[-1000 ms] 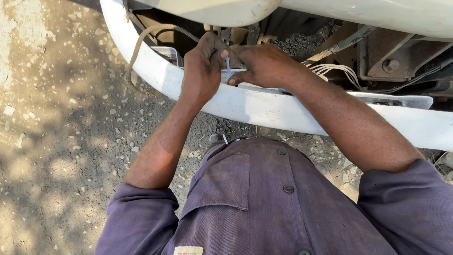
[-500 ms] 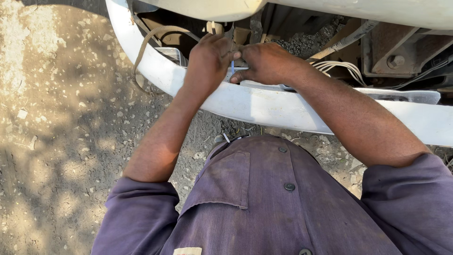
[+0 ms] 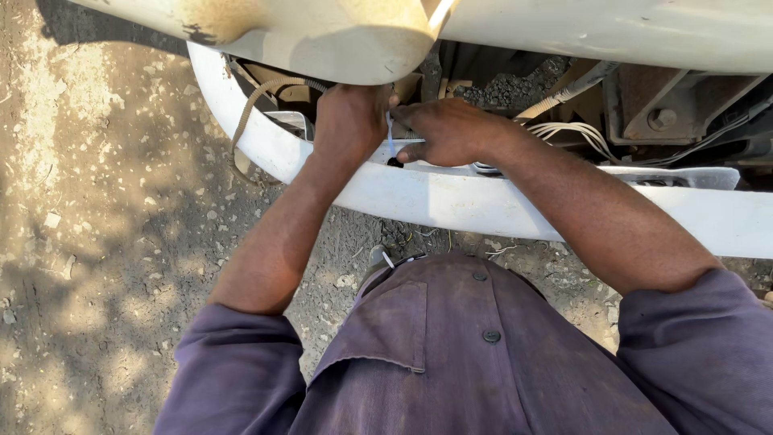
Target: The person works under the front bumper of a white vehicle, organizing and securing wiring harnesses with zip ties. They use a screwdriver to adjust components near the headlight assembly and manipulate various cables and protective sleeves. The task involves bundling wires and ensuring they are properly routed within the bumper area.
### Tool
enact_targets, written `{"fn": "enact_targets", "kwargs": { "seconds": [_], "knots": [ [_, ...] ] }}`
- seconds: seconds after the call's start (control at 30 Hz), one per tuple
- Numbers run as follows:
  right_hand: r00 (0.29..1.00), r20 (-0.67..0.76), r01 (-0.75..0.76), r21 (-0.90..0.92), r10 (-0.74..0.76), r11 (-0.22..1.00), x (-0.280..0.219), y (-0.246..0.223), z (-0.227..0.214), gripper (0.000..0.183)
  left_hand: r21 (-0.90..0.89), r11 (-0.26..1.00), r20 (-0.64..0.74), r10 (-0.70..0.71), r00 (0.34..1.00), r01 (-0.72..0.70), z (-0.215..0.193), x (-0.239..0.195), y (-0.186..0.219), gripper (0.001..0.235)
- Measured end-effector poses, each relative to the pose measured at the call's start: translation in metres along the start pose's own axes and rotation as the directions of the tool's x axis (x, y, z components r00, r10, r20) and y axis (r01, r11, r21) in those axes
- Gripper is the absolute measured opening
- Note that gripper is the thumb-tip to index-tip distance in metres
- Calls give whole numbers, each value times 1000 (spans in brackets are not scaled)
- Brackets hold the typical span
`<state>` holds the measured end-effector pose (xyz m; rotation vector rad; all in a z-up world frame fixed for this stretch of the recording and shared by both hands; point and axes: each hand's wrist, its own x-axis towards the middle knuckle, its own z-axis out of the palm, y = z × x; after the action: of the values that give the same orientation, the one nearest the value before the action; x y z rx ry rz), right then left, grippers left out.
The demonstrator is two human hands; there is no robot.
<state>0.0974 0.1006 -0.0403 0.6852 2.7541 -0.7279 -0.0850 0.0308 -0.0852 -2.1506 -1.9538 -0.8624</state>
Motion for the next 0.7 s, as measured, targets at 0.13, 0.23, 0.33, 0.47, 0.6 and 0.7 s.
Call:
{"fn": "enact_targets", "kwargs": {
  "seconds": [0.13, 0.23, 0.33, 0.47, 0.6, 0.7],
  "knots": [
    [996, 63, -68, -13, 68, 998, -4, -7, 4, 74, 156, 986, 13, -66, 998, 63, 16, 19, -19, 12],
    [998, -57, 0, 7, 0, 1000, -7, -4, -4, 77, -353, 935, -205, -56, 977, -20, -4, 25, -29, 10],
    [999, -18, -39, 16, 39, 999, -5, -5, -3, 75, -741, 633, 108, -215, 971, 223, -30, 5, -26, 9],
    [995, 60, -81, -1, 81, 997, -5, -4, -3, 79, -487, 797, 370, -182, 911, 357, -47, -8, -1, 13],
    [990, 85, -106, -73, 112, 992, 0, -7, -5, 76, -331, 938, 167, -52, 985, 106, -46, -6, 13, 15],
    [999, 1, -51, -63, 51, 997, -1, -7, -3, 76, -257, 965, 105, -27, 994, 53, -37, -7, 17, 12]
  ]
}}
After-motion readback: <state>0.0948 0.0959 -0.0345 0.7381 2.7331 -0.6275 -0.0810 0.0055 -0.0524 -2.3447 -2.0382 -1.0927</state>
